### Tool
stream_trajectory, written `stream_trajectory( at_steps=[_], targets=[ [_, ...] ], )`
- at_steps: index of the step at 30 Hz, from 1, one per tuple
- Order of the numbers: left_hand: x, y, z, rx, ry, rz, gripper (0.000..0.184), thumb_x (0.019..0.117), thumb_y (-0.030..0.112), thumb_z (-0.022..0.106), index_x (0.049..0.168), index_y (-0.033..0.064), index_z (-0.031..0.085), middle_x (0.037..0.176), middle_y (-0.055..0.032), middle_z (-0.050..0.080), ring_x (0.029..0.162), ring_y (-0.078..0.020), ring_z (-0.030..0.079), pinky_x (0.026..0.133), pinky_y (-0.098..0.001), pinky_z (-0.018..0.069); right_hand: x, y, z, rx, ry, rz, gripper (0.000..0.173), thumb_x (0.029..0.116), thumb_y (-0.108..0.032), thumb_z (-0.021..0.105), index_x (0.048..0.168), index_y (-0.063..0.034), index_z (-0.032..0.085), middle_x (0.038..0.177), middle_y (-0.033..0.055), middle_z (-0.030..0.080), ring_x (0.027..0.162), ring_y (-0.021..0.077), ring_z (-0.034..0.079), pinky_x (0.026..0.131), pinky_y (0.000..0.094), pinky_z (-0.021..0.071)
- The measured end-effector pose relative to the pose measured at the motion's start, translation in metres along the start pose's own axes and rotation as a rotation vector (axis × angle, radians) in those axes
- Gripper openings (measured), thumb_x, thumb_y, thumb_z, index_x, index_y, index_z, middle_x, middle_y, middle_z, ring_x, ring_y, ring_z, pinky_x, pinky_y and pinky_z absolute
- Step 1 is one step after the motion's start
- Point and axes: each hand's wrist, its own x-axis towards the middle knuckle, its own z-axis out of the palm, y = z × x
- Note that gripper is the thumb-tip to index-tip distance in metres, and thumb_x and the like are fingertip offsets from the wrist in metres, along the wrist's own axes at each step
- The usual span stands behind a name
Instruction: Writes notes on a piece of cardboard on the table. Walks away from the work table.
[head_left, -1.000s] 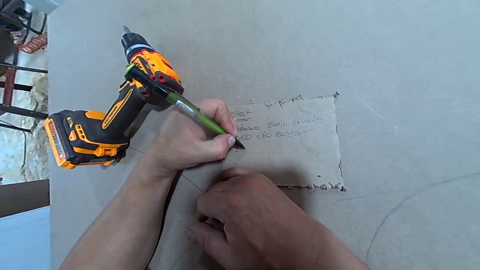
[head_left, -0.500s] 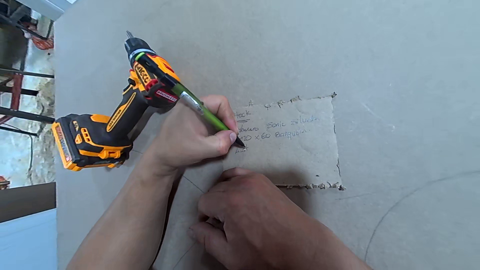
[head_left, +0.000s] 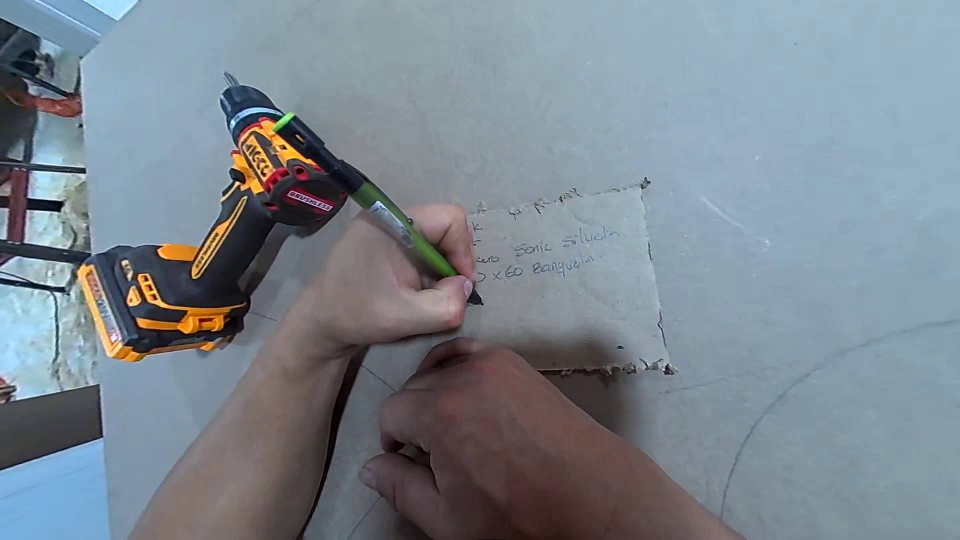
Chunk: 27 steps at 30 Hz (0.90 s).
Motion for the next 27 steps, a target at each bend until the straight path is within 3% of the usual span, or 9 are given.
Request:
stream_trajectory(
  at_steps=[6,18,22,27],
  targets=[
    [0.0006,-0.0025,-0.0005,-0.020,0.031,0.006,0.008,0.0811,0.016,0.070,0.085,0.0129,0.063,0.080,0.0015,0.069,0.070,-0.0066,0.066,0.058,-0.0213,0.0540,0.0000,0.0004,0.0004,-0.009,0.000,-0.004,0.034,0.1045,-0.039,0.054,0.086,-0.0142,0.068,0.075,-0.0023,0.065,0.081,0.0118,0.065,0.093,0.0343,0.0482],
    [-0.0001,-0.0007,0.0025,0.009,0.025,-0.010,0.007,0.0815,0.016,0.070,0.083,0.0137,0.064,0.078,0.0020,0.069,0.065,-0.0054,0.064,0.054,-0.0202,0.0522,-0.0004,0.0019,0.0009,-0.006,-0.001,-0.016,0.034,0.1046,-0.039,0.053,0.086,-0.0142,0.068,0.076,-0.0012,0.065,0.084,0.0130,0.067,0.091,0.0353,0.0488],
    [0.0014,-0.0013,0.0050,0.011,0.112,-0.002,0.008,0.0819,0.017,0.071,0.084,0.0138,0.063,0.078,0.0017,0.070,0.064,-0.0053,0.065,0.053,-0.0198,0.0521,0.0003,0.0021,-0.0001,0.006,0.000,-0.019,0.034,0.1044,-0.038,0.054,0.085,-0.0137,0.069,0.076,-0.0008,0.066,0.085,0.0132,0.067,0.093,0.0351,0.0474],
    [-0.0019,0.0008,0.0045,0.015,0.036,-0.022,0.008,0.0825,0.016,0.071,0.083,0.0140,0.063,0.076,0.0023,0.068,0.063,-0.0060,0.063,0.052,-0.0204,0.0517,0.0007,0.0018,0.0008,0.002,-0.001,-0.019,0.035,0.1043,-0.039,0.054,0.086,-0.0139,0.069,0.076,-0.0010,0.066,0.084,0.0135,0.066,0.091,0.0352,0.0482]
  ],
)
